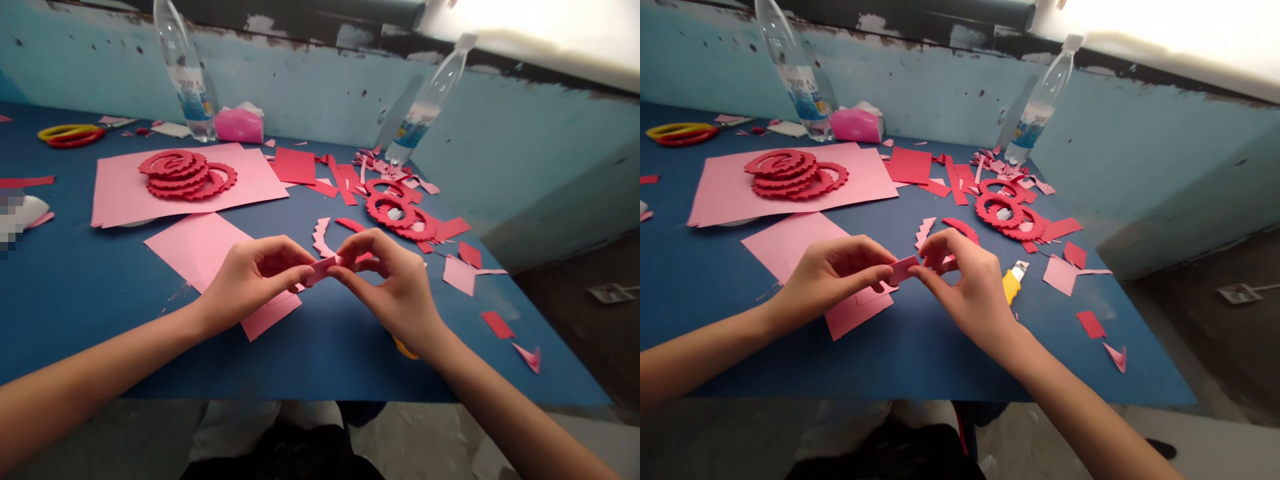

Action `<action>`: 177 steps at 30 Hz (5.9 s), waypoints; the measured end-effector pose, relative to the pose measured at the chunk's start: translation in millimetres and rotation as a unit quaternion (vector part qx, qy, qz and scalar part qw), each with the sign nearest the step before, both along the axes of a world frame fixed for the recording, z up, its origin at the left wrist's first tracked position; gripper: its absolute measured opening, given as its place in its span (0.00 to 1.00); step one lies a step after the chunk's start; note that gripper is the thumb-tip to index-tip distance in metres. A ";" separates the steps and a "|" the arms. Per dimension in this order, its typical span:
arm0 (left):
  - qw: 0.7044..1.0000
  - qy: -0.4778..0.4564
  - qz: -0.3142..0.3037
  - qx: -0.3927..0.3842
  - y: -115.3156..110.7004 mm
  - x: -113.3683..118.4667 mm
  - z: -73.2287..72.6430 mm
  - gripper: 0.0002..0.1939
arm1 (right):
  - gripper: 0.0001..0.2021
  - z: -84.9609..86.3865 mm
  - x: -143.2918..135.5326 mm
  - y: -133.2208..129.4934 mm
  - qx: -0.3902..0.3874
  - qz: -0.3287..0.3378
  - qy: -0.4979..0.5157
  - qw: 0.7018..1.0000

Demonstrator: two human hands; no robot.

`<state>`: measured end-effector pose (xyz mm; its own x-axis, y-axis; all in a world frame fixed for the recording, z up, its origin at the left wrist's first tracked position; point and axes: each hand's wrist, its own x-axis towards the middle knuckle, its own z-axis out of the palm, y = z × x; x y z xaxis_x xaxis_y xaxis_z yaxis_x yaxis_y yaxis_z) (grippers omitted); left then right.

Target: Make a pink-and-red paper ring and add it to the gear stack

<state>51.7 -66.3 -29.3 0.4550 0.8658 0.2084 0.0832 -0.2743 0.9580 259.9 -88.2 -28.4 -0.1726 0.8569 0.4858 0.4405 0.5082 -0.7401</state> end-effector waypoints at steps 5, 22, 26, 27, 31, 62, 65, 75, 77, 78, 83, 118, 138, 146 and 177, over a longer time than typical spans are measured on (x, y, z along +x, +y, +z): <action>1.000 -0.002 -0.021 0.004 0.6 0.9 -0.7 0.08 | 0.03 -0.6 -0.7 -0.2 0.034 0.033 -0.050 0.998; 0.993 0.012 -0.080 0.091 3.8 -4.4 -1.4 0.07 | 0.03 7.1 -0.5 -4.2 -0.134 0.184 0.035 0.973; 0.983 0.029 -0.059 0.170 4.7 -4.5 -2.9 0.07 | 0.02 5.6 -0.3 -2.8 -0.126 0.175 0.040 0.976; 0.982 0.028 -0.052 0.178 4.3 -4.2 -3.4 0.07 | 0.03 5.3 -0.3 -2.6 -0.122 0.171 0.042 0.977; 0.990 0.019 -0.042 0.135 1.2 -3.0 -4.4 0.13 | 0.05 5.3 0.0 -3.1 -0.126 0.177 0.040 0.975; 0.999 0.018 0.000 -0.046 -0.9 2.7 -3.1 0.11 | 0.03 -5.5 -8.6 -3.2 0.031 0.020 -0.062 0.997; 0.998 0.004 -0.004 -0.063 -0.8 2.1 -4.7 0.12 | 0.03 -5.9 -8.8 -3.9 0.072 0.016 -0.093 0.993; 0.994 -0.030 0.012 -0.105 1.0 3.8 -5.2 0.13 | 0.03 -6.9 -9.3 -5.0 0.220 -0.004 -0.154 0.963; 0.993 -0.039 0.013 -0.113 1.3 4.3 -4.7 0.13 | 0.04 -7.1 -9.1 -5.1 0.252 -0.007 -0.179 0.951; 0.992 -0.043 0.014 -0.116 1.6 4.5 -4.6 0.13 | 0.05 -7.2 -9.0 -5.1 0.269 -0.009 -0.194 0.943; 0.990 -0.059 0.012 -0.131 3.0 4.1 -5.9 0.12 | 0.07 -8.0 -8.8 -3.8 0.341 -0.021 -0.253 0.905; 0.994 -0.041 0.025 -0.101 3.1 4.6 -5.6 0.12 | 0.06 -6.9 -14.1 -11.1 0.426 -0.063 -0.389 0.814; 0.997 0.043 0.051 0.029 0.1 2.5 0.1 0.08 | 0.05 -0.2 -13.8 -9.3 0.064 0.019 -0.085 0.994; 0.995 0.062 0.051 0.060 -0.9 2.8 0.0 0.08 | 0.05 2.3 -13.3 -7.3 -0.023 0.048 -0.052 0.997; 0.997 0.056 0.039 0.032 0.8 3.1 -1.1 0.08 | 0.07 2.6 -12.1 -4.4 -0.068 0.075 -0.050 0.994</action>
